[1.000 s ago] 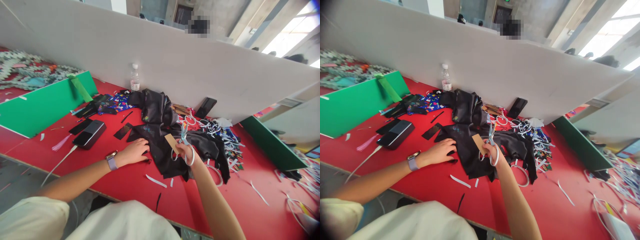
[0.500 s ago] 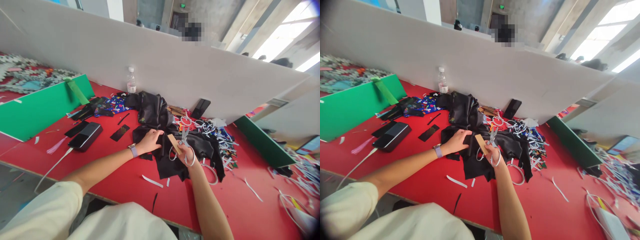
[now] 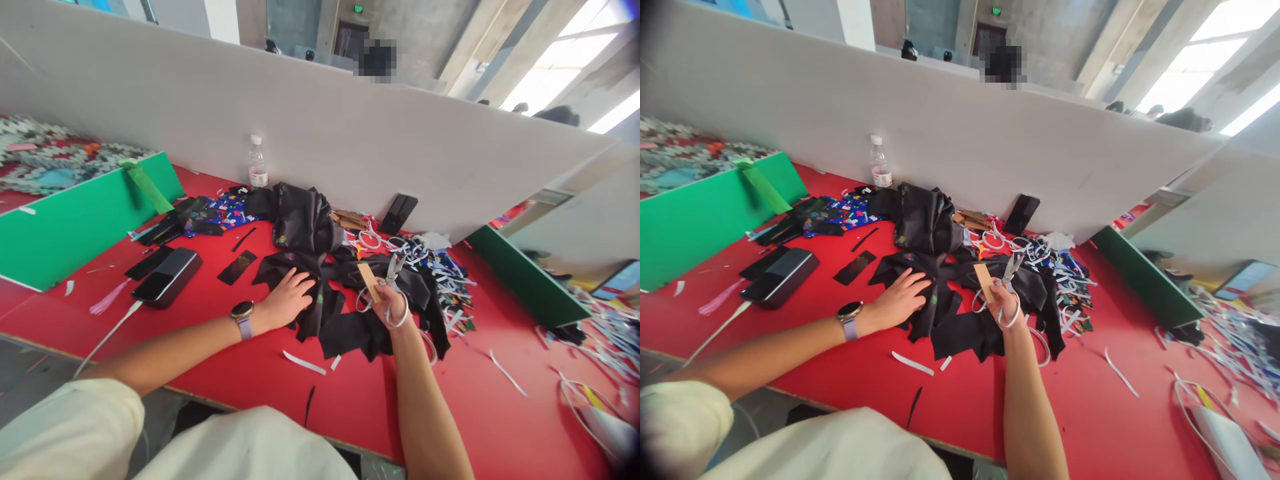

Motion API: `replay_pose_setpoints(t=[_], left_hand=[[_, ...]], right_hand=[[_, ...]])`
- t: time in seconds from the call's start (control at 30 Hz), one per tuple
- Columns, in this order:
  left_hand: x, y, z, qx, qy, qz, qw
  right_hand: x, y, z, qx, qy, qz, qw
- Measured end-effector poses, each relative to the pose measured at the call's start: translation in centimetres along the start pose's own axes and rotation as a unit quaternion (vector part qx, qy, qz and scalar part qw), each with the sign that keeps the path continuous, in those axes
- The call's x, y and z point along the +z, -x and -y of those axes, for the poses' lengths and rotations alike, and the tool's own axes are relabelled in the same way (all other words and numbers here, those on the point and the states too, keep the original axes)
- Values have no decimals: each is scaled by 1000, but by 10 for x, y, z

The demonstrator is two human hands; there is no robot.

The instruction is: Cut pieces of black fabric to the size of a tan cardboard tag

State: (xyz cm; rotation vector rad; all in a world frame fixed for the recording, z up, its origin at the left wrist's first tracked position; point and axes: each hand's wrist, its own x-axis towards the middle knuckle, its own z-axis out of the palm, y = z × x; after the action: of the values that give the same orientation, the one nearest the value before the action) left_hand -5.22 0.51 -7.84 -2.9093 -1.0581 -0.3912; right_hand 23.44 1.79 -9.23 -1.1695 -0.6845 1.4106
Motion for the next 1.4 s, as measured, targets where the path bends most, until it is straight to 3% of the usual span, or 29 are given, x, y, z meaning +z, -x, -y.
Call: replay_pose_setpoints(t=[0.2,0.4,0.5,0.57,0.6,0.63,0.67,0.7,0.73,0.77,0.83,0.87,0.9,0.93,1.03,1.07,1.1,1.2,1.3,1.4], left_hand=[[-25,46,-41,-49,-48,7,998],[-50,68,-59,-40,-99,60,992],[-62,70,-67,-88,-63,88,990],[-66,70,-69,-140,44,122,982],[-65,70,-69,-168,136,154,964],[-63,69,-67,-198,249,193,928],[-60,69,-64,-228,369,229,872],[-56,69,-60,-261,480,257,797],[-51,69,-55,-300,563,259,725],[-47,69,-49,-339,613,234,674],[-39,70,-38,-395,656,182,616],[-35,71,-33,-407,659,168,609],[-32,72,-28,-408,648,161,623],[-29,72,-22,-400,621,152,657],[-20,68,-4,-341,436,55,831],[-17,65,2,-320,377,12,869],[-14,60,8,-309,343,-8,887],[-6,39,24,-331,315,-33,889],[0,16,34,-398,415,-60,816],[4,-3,35,-413,492,-70,763]], right_hand=[[3,1,0,-18,32,-6,999],[18,21,16,-30,57,0,998],[42,40,22,-9,17,58,998],[61,51,17,42,-21,124,991],[70,55,12,76,-23,147,986],[78,57,5,104,-17,159,982],[84,58,-2,122,-18,164,979],[88,57,-8,139,-25,161,977],[90,56,-14,150,-35,154,976],[90,54,-19,158,-47,146,975],[88,49,-24,169,-65,135,974],[86,47,-25,171,-63,133,974],[83,45,-24,169,-57,131,975],[81,43,-23,164,-48,129,977],[73,38,-18,144,-24,122,982],[71,37,-16,142,-20,122,982],[68,35,-15,143,-17,123,982],[62,31,-14,143,-7,123,982],[58,29,-16,142,0,121,982],[58,31,-19,141,7,125,982]])
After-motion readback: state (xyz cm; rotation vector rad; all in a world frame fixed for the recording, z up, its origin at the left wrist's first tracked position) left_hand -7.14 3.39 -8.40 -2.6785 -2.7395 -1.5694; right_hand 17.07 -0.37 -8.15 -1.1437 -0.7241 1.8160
